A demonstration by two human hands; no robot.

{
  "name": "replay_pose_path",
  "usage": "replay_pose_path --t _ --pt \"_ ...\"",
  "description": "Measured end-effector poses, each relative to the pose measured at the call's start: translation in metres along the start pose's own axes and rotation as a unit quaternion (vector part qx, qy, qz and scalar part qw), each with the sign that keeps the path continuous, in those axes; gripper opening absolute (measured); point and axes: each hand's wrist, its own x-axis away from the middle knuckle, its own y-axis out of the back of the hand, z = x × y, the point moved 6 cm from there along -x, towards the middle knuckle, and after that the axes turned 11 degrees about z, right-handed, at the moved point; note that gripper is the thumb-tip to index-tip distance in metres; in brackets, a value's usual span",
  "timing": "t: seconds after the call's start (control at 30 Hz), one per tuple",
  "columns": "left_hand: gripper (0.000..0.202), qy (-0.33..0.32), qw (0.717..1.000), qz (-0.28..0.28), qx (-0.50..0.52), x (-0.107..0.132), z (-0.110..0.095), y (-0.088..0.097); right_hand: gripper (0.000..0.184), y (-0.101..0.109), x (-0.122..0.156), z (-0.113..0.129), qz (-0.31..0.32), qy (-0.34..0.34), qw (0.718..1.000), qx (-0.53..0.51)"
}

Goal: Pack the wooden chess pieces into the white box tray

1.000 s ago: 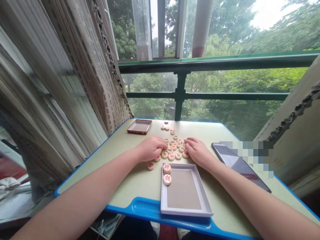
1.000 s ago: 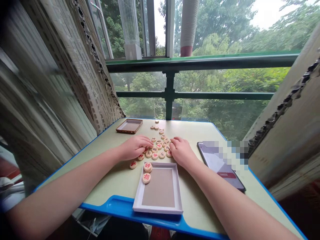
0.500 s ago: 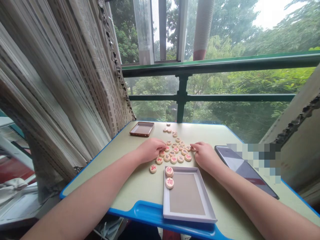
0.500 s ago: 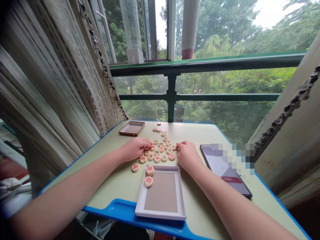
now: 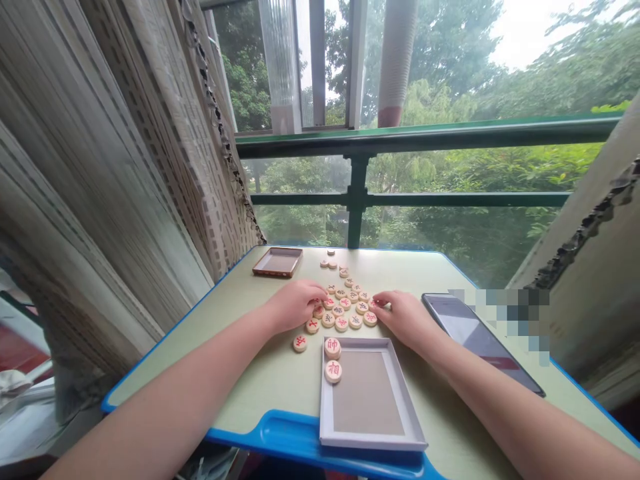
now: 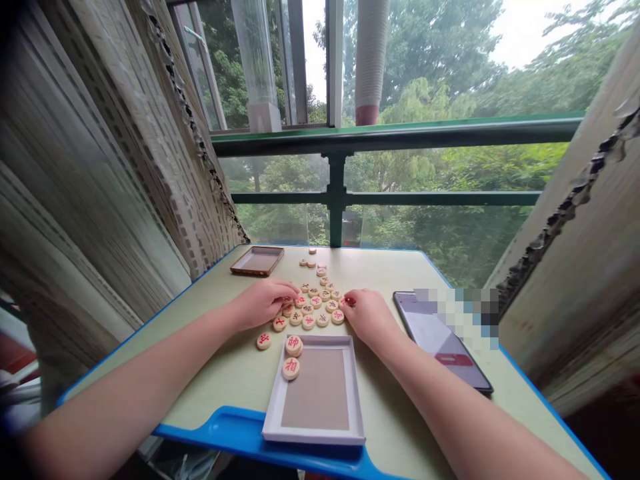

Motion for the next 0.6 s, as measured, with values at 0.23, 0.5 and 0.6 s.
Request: replay_pose_path --t 0.23,0.5,0.6 --pt "0.036 0.003 1.000 0.002 -0.009 0.001 0.000 0.003 0.027 0.002 0.004 -0.001 0.010 -0.009 0.998 -0.069" --pt "0.039 0.014 0.999 -0.048 -0.020 -0.002 -0.001 0.011 0.043 0.005 0.008 -0.003 -0.012 -0.027 0.995 -0.091" --pt "0.035 0.037 0.996 -0.075 0.000 -0.004 0.006 0.013 0.039 0.006 0.004 0.001 -0.011 -0.025 0.994 -0.109"
